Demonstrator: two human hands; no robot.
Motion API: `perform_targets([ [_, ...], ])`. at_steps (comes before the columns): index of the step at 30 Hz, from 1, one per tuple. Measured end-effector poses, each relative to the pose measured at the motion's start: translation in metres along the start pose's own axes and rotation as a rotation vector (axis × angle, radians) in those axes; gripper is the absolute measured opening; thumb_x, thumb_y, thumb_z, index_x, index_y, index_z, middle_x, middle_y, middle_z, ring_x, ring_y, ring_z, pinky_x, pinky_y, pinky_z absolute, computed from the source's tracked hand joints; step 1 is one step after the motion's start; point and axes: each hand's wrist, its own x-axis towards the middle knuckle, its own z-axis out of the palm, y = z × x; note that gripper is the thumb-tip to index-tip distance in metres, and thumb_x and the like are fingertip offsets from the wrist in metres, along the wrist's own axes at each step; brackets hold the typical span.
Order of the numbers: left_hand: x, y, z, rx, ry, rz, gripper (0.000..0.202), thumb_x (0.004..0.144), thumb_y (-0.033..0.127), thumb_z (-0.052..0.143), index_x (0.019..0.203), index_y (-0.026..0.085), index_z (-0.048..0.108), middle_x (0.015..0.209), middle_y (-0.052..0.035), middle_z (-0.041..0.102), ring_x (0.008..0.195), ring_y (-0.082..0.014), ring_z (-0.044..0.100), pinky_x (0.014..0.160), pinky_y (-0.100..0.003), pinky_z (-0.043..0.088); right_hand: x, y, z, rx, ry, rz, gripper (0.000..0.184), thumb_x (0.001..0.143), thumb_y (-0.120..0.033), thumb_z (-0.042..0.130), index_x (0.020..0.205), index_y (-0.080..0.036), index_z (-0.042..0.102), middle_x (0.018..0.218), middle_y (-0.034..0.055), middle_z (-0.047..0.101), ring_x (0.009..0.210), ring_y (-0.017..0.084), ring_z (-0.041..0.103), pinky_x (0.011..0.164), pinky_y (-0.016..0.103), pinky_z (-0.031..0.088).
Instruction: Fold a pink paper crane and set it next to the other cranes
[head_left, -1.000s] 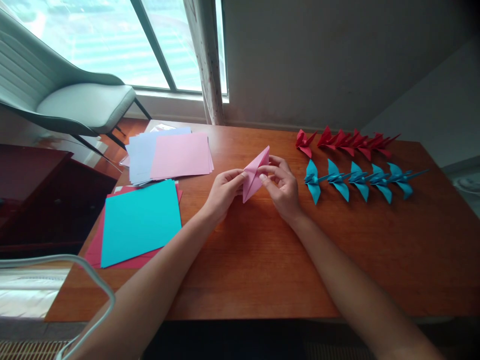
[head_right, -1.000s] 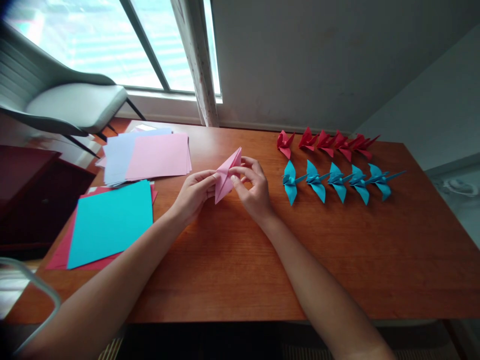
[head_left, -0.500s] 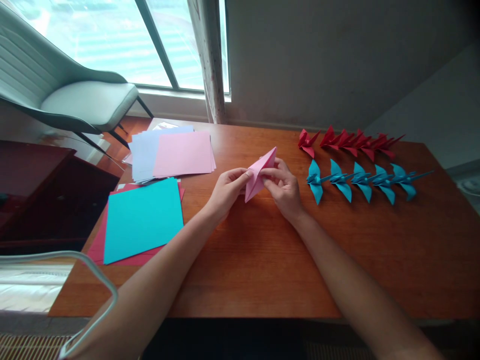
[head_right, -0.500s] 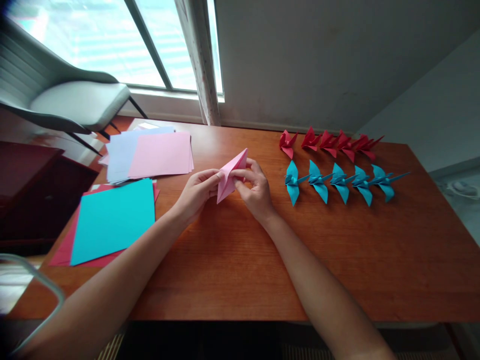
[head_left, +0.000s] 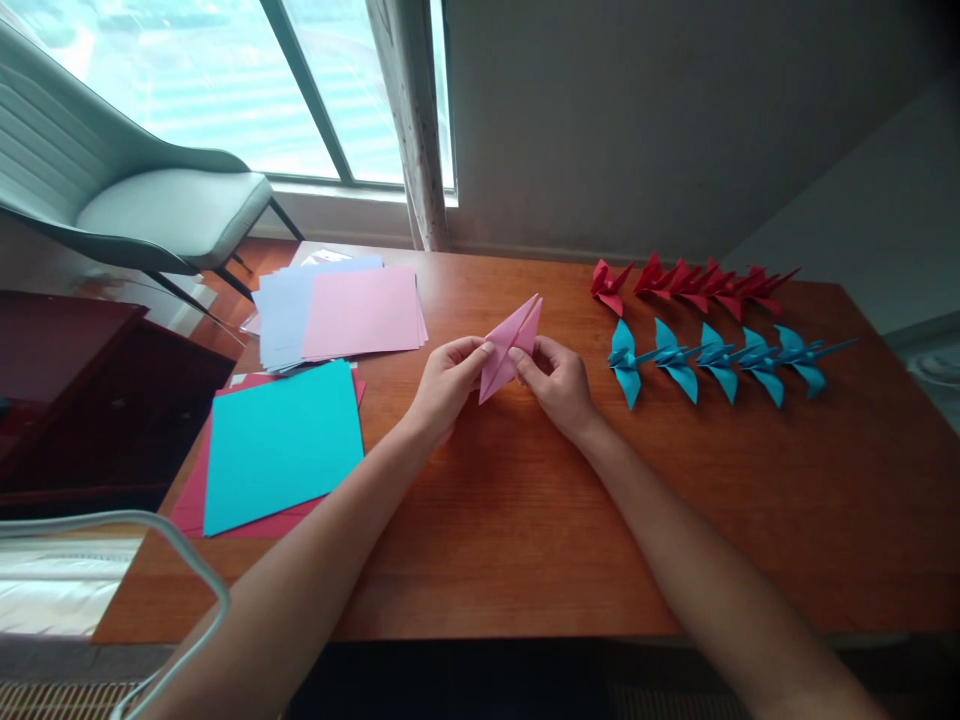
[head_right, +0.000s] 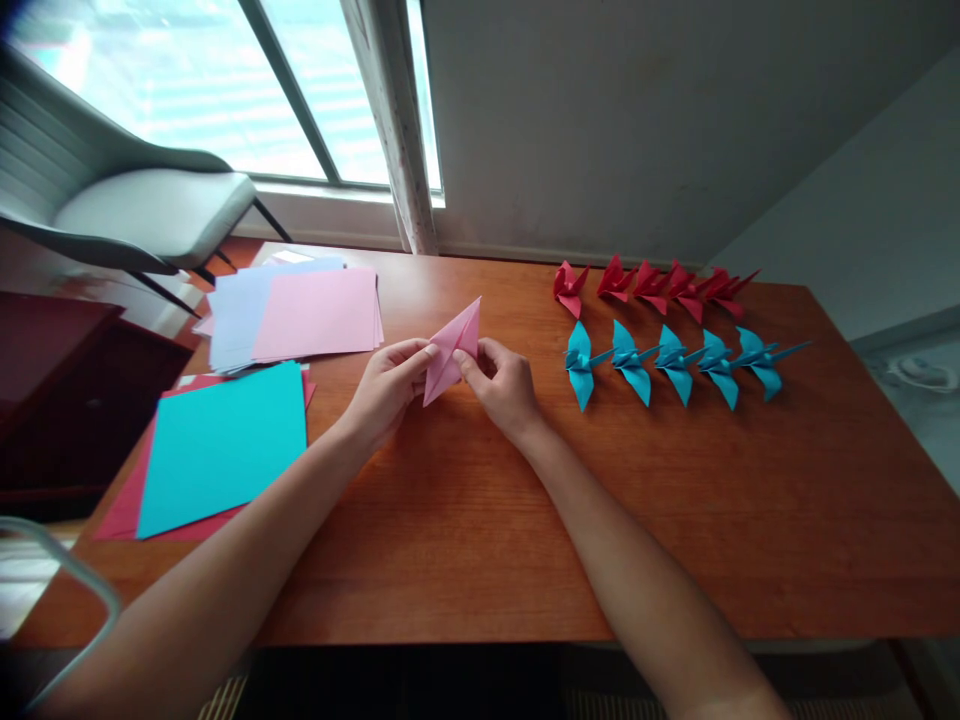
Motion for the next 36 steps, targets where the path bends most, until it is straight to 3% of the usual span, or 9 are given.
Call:
perform_targets([
  [5, 0.001, -0.001, 0.0, 0.061, -0.015, 0.071, 0.033, 0.074, 0.044, 0.082, 0.076, 0.015, 0.068, 0.073, 0.0001, 0.063, 0.064, -0.0095, 0.051, 0.058, -0.02, 0.038, 0.0, -0.001, -0.001, 0.026, -0.024, -0.051, 0.03, 0.086, -0.049, 0.07, 0.077, -0.021, 0.063, 0.069, -0.0018, 0.06, 0.063, 0.014, 0.053, 0.061, 0.028, 0.044],
  [8, 0.002, -0.001, -0.001, 0.091, -0.017, 0.112, 0.034, 0.074, 0.045, 0.083, 0.077, 0.014, 0.069, 0.075, -0.0002, 0.064, 0.066, -0.0099, 0.051, 0.058, -0.02, 0.038, 0.0, -0.004, -0.001, 0.099, -0.047, -0.011, 0.034, 0.084, -0.054, 0.071, 0.078, -0.021, 0.064, 0.069, -0.0015, 0.063, 0.064, 0.014, 0.057, 0.062, 0.028, 0.046],
  [18, 0.0, -0.002, -0.001, 0.085, -0.032, 0.083, 0.032, 0.078, 0.043, 0.081, 0.082, 0.013, 0.069, 0.077, -0.0013, 0.066, 0.067, -0.0096, 0.054, 0.058, -0.019, 0.038, -0.001, -0.011, 0.0, 0.313, -0.004, 0.099, 0.039, 0.085, -0.053, 0.07, 0.064, -0.021, 0.061, 0.058, -0.0028, 0.056, 0.056, 0.012, 0.051, 0.056, 0.027, 0.041],
  [28, 0.001, -0.002, 0.002, 0.193, -0.074, 0.105, 0.033, 0.072, 0.037, 0.085, 0.082, 0.013, 0.066, 0.077, -0.0007, 0.065, 0.07, -0.0112, 0.056, 0.062, -0.021, 0.042, 0.0, -0.007, -0.001, 0.262, 0.055, 0.038, 0.035, 0.09, -0.05, 0.065, 0.072, -0.021, 0.062, 0.063, -0.004, 0.052, 0.058, 0.011, 0.046, 0.056, 0.026, 0.036],
  [36, 0.001, 0.0, 0.003, 0.162, -0.089, 0.086, 0.035, 0.065, 0.034, 0.089, 0.084, 0.013, 0.068, 0.08, -0.0017, 0.069, 0.074, -0.0131, 0.061, 0.069, -0.023, 0.047, 0.002, -0.004, 0.001, 0.313, 0.069, 0.072, 0.034, 0.086, -0.052, 0.07, 0.073, -0.021, 0.067, 0.064, -0.003, 0.055, 0.059, 0.011, 0.046, 0.057, 0.026, 0.037],
])
